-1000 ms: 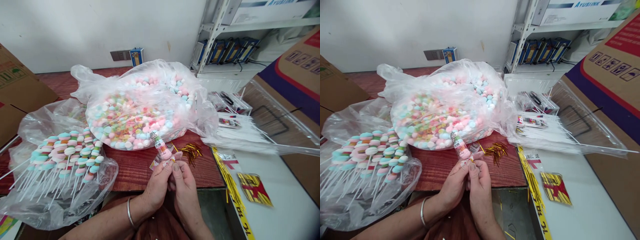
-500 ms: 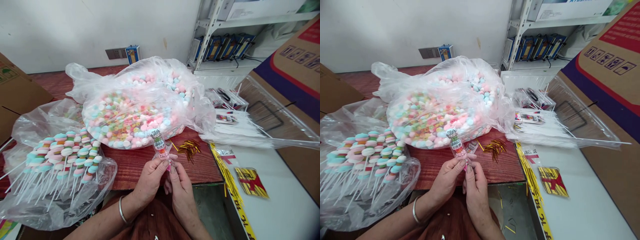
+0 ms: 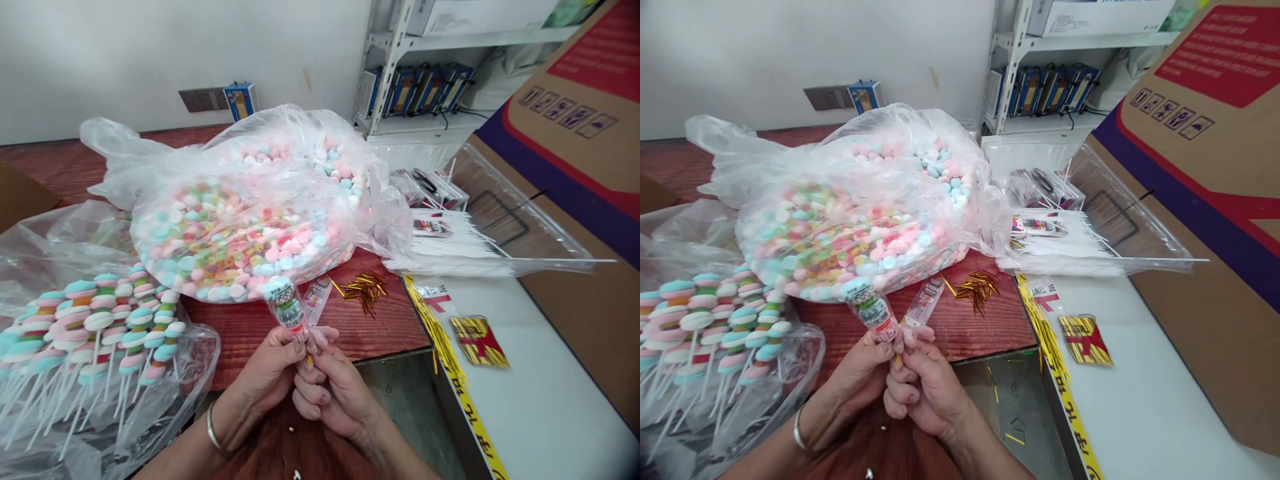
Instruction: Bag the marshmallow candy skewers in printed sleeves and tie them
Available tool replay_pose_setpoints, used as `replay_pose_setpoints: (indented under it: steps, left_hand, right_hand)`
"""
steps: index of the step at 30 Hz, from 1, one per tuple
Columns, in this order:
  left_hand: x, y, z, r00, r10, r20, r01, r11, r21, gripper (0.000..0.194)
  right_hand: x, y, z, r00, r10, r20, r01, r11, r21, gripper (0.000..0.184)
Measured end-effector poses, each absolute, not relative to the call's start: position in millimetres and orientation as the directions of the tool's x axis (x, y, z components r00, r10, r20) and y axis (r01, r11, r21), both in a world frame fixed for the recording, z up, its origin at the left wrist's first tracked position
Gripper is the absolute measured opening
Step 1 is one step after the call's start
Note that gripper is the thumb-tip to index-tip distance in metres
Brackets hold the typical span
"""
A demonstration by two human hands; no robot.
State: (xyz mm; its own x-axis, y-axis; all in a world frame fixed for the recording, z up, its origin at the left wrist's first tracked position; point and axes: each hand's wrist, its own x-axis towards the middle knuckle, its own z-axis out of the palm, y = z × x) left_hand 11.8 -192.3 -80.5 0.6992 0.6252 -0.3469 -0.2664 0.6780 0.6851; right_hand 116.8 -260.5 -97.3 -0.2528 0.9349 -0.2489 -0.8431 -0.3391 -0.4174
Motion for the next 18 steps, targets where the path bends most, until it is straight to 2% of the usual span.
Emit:
replay_pose_setpoints:
  steps: [2,3,4,5,6,8,11,14,18]
  left_hand:
    - [6,-187,-82,0.643,0.692,-0.328,-0.256,0.597,0.760,0.030]
    - [2,-184,-82,0.592,0.747,-0.304,-0.237,0.521,0.820,0.029]
    - [-4,-180,-83,0.527,0.806,-0.268,-0.193,0.421,0.886,0.027]
    - [-11,-176,-83,0.458,0.861,-0.219,-0.123,0.306,0.944,0.025]
    - [-18,-173,-83,0.411,0.895,-0.172,-0.023,0.199,0.980,0.022]
    - [-29,-170,-83,0.384,0.919,-0.089,0.176,0.021,0.984,0.019]
    - [-34,-171,-82,0.423,0.905,0.050,0.331,-0.205,0.921,0.017]
    - [-29,-176,-82,0.472,0.865,0.170,0.359,-0.365,0.859,0.015]
    - [-26,-177,-84,0.491,0.830,0.264,0.367,-0.472,0.802,0.011]
  right_hand:
    - [128,-259,-99,-0.125,0.953,-0.275,-0.588,-0.294,-0.754,0.031]
    - [137,-258,-100,-0.003,0.967,-0.255,-0.358,-0.239,-0.903,0.030]
    - [147,-259,-101,0.128,0.972,-0.199,-0.090,-0.188,-0.978,0.027]
    - [159,-260,-102,0.253,0.961,-0.112,0.169,-0.158,-0.973,0.022]
    - [170,-261,-104,0.353,0.935,-0.029,0.376,-0.170,-0.911,0.020]
    - [193,-263,-110,0.475,0.875,0.094,0.626,-0.261,-0.735,0.021]
    - [217,-259,-119,0.551,0.815,0.181,0.743,-0.380,-0.551,0.022]
    - [229,-247,-126,0.577,0.790,0.206,0.763,-0.431,-0.482,0.021]
    - [231,-234,-132,0.565,0.796,0.218,0.790,-0.446,-0.421,0.015]
